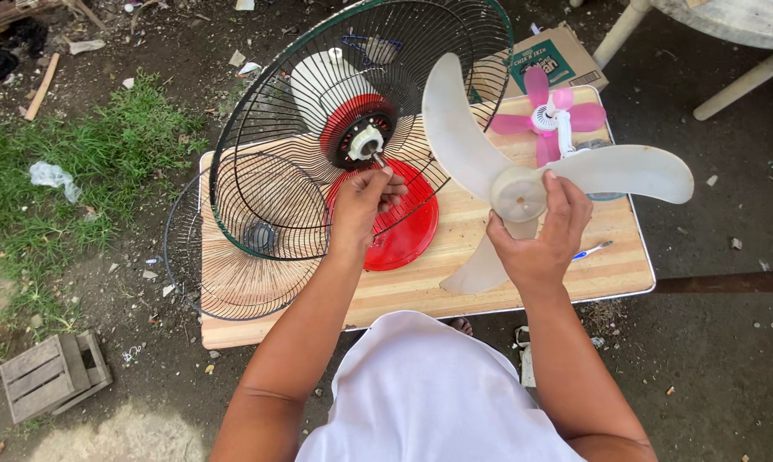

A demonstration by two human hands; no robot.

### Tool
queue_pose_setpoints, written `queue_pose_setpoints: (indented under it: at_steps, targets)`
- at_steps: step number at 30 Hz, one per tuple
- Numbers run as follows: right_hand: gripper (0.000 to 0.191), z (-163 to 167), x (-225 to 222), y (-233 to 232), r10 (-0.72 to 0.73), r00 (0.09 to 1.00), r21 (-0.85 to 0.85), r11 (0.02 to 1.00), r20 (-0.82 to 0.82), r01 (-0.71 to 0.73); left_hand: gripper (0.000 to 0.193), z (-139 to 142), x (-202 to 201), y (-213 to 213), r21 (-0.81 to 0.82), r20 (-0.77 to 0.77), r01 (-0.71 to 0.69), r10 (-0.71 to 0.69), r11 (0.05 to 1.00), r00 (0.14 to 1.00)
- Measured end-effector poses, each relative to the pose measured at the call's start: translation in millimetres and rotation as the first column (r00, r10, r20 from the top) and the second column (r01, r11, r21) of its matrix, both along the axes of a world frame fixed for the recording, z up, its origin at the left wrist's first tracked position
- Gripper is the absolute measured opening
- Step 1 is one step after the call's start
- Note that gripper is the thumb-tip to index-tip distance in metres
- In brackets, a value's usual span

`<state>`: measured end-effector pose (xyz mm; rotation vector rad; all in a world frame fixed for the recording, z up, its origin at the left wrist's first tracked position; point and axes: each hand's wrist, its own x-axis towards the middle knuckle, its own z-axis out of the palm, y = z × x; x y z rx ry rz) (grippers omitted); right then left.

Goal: The person services a red pedestal fan on an outdoor table. They hold the front grille, unscrew the blade cap by hand, remove the plastic fan blades, then reattach the blades, tighten the cap, and secure the front grille back onto the fan head.

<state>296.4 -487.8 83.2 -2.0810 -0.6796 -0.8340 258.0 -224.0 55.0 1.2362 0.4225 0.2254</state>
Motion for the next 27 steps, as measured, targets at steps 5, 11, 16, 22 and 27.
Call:
queue_pose_setpoints:
  at_steps: [5, 11, 16, 22, 27]
  targets:
    - [0.091, -4.4, 2.2, 0.2, 0.026, 0.999, 0.037, 0.999, -0.036, -0.025, 0.033, 3.3, -0.9, 1.0, -0.065, -0.049, -0.021, 0.018, 0.998, 0.999]
    - [0.090, -9.6, 5.4, 2.3, 0.056, 0.997, 0.080, 0.995, -0.054, -0.052, 0.041, 6.2, -2.8, 1.6, -0.018, -0.054, -0.021, 0.020, 1.000, 0.998]
    - [0.089, -10.7, 5.9, 10.2, 0.080, 0.995, 0.093, 0.993, -0.064, -0.074, 0.031, -0.2, -0.6, 4.3, 0.080, -0.004, 0.004, -0.003, 0.997, 1.000]
    - [0.090, -10.2, 8.0, 11.6, 0.099, 0.995, 0.042, 0.994, 0.006, -0.099, 0.025, -10.7, 0.7, 8.2, -0.048, -0.048, 0.008, -0.010, 0.999, 0.999]
    - [0.090, -10.9, 8.5, 15.2, 0.165, 0.986, 0.068, 0.984, -0.022, -0.163, 0.025, -15.4, 0.0, 9.4, -0.109, -0.028, 0.028, -0.032, 0.994, 0.999]
